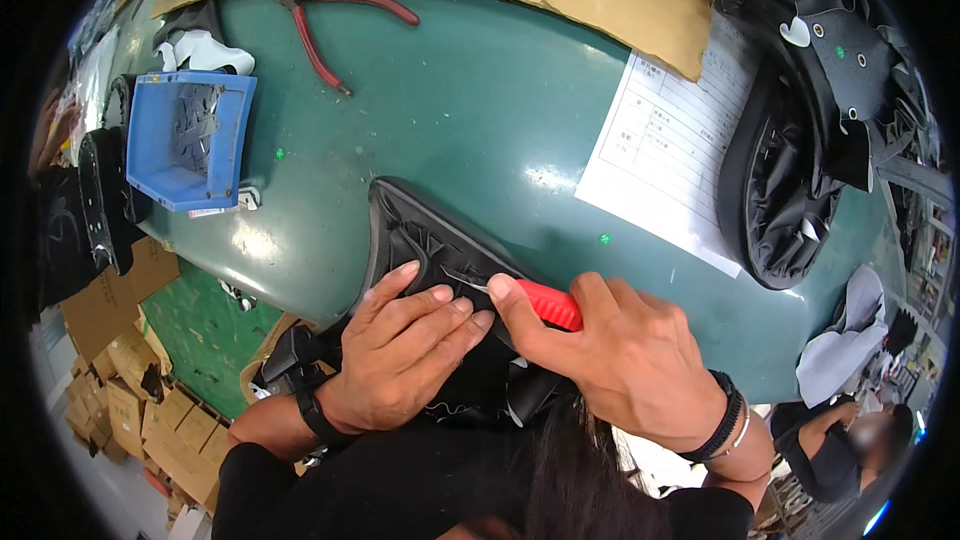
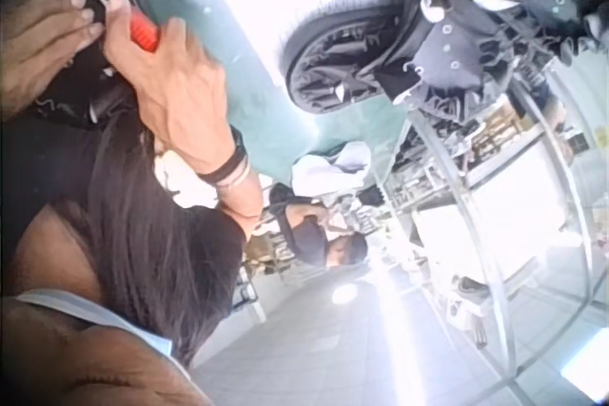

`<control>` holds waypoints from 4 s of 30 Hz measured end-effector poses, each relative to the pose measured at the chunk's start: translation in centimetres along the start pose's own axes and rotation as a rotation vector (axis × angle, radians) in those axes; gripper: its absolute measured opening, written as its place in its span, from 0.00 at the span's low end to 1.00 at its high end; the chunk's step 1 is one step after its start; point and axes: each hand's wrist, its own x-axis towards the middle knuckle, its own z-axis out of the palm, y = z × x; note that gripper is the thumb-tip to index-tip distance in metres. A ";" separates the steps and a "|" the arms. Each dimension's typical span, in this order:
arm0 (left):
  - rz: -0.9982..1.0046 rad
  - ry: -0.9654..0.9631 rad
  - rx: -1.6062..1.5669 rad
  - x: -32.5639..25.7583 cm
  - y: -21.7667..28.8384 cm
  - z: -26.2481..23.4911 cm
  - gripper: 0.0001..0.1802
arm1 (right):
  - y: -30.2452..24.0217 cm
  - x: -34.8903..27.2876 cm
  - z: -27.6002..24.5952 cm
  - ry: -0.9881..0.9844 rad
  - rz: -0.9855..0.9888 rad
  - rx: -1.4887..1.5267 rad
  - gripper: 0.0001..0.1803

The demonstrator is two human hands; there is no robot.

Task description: The person trims excess fabric from upholstered chair parts using a utility knife.

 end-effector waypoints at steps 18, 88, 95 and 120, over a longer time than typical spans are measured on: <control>-0.008 -0.483 -0.280 6.0 0.8 -1.4 0.12 | 0.2 -7.2 1.7 0.026 0.235 0.123 0.31; -0.220 0.284 -1.251 8.4 -4.4 -3.7 0.13 | -3.7 -4.5 6.0 0.358 0.447 0.206 0.33; -0.051 -0.164 0.022 6.8 -1.9 -2.3 0.12 | -2.5 -2.8 4.1 0.278 0.370 0.200 0.30; -0.145 0.372 -1.534 5.3 -2.5 -1.6 0.12 | -5.1 -10.5 7.8 0.285 0.434 0.114 0.31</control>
